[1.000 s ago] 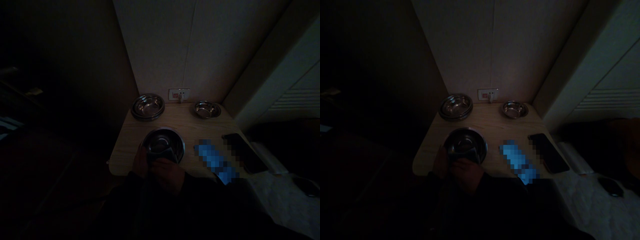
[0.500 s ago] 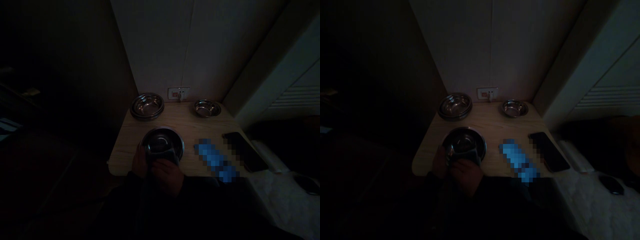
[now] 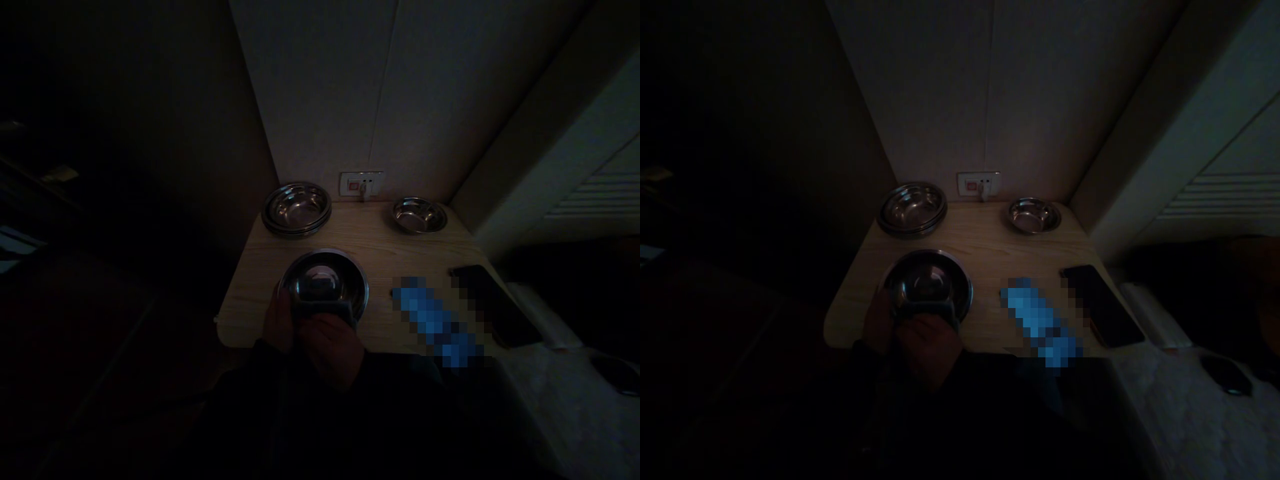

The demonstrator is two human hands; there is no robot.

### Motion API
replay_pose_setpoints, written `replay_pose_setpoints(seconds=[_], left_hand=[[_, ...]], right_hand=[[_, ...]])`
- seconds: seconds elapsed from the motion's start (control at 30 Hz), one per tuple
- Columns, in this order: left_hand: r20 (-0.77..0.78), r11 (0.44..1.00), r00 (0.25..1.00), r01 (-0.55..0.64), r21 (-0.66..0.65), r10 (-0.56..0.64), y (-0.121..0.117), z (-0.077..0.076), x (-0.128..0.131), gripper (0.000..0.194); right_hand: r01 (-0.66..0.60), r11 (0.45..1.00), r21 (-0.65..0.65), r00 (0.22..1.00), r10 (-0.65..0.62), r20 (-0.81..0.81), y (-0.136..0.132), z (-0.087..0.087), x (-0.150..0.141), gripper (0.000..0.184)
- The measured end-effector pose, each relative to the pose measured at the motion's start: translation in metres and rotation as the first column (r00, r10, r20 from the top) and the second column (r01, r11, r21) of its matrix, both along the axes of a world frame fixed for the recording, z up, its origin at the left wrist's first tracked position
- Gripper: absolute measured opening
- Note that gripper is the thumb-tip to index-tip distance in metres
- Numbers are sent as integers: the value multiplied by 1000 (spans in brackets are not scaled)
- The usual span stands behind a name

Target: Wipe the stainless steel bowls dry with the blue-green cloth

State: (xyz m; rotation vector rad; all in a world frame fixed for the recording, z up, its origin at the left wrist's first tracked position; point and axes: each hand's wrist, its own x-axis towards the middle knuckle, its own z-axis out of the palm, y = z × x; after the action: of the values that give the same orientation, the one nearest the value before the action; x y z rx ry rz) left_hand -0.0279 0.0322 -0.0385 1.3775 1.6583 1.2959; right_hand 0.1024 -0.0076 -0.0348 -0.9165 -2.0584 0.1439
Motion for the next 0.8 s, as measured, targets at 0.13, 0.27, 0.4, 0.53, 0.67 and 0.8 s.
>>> replay_pose_setpoints(seconds=[0.13,0.27,0.4,0.53,0.67,0.8], left_hand=[[1,999,999,39,8,-39,0,3,1,48],[41,989,989,137,61,-139,-2,6,5,45],[89,993,989,112,41,-115,-1,10,8,44],[111,995,990,95,-14,-92,4,22,12,42],[173,991,982,98,-94,-81,9,30,17,46],[292,982,950,152,-111,-114,16,26,17,49]], right_hand=[[-106,993,43,956,91,278,5,6,34,19],[-152,982,111,905,93,416,6,12,76,24],[-125,981,148,918,58,392,3,11,79,28],[-89,986,140,928,31,372,-2,9,73,26],[-78,986,150,933,19,360,-3,6,67,25],[-51,984,172,951,-5,310,-4,2,50,22]])
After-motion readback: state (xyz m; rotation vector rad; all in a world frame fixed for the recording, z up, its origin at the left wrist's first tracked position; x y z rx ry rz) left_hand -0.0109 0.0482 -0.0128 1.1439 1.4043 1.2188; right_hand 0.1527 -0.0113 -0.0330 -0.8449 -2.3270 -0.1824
